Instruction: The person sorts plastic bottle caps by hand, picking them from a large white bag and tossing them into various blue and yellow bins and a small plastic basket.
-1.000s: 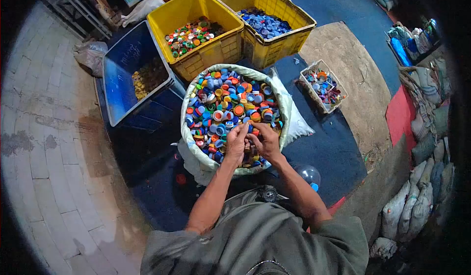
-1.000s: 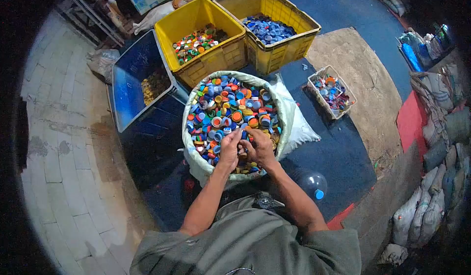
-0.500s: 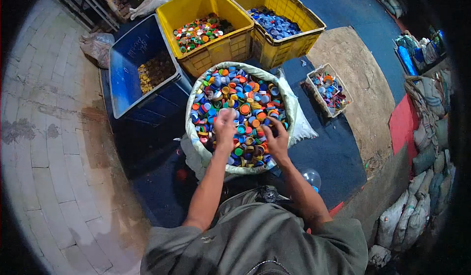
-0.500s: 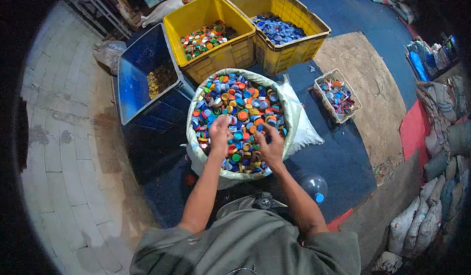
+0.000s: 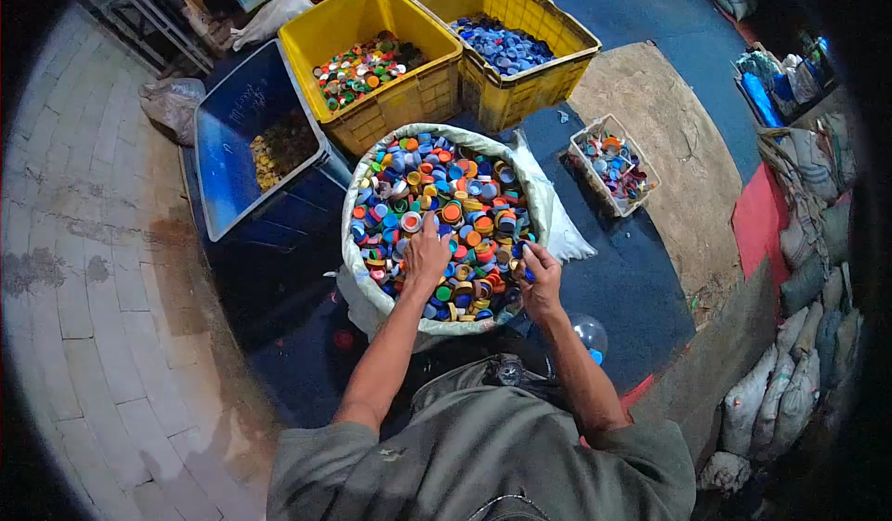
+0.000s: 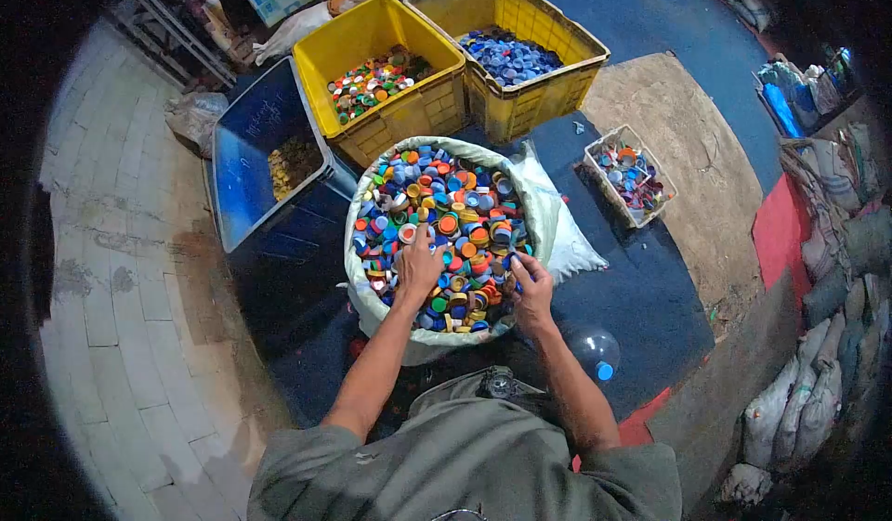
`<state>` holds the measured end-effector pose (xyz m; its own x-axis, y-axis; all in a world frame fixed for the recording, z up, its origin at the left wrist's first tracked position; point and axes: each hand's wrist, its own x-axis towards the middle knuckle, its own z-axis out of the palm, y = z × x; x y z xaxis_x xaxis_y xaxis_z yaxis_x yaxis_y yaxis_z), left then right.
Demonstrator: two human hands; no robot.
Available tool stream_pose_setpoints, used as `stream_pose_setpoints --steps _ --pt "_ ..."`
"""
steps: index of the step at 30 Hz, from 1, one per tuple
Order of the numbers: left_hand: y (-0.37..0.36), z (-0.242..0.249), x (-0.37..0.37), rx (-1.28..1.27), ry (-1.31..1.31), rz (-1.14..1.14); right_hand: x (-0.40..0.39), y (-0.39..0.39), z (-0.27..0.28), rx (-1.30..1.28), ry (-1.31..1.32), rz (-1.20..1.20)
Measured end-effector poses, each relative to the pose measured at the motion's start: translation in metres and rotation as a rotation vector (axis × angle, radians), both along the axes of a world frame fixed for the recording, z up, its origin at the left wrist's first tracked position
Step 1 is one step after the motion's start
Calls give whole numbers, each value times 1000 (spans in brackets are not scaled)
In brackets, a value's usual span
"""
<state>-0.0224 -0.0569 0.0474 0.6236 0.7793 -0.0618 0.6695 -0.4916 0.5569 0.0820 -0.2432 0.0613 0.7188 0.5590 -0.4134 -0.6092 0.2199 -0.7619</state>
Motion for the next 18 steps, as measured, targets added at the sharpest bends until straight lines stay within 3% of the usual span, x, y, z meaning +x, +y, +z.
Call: stream_pose_setpoints --steps 2,5,15,18 --pt "1 -3 2 37 -7 7 -1 -4 -1 -3 7 8" --pt "0 18 8 -82 206 61 -3 -5 -7 19 7 40" --pt "7 -10 11 -103 96 34 -8 -5 -8 -22 0 126" --pt "10 -30 7 112 -110 64 -7 -4 -8 10 45 141"
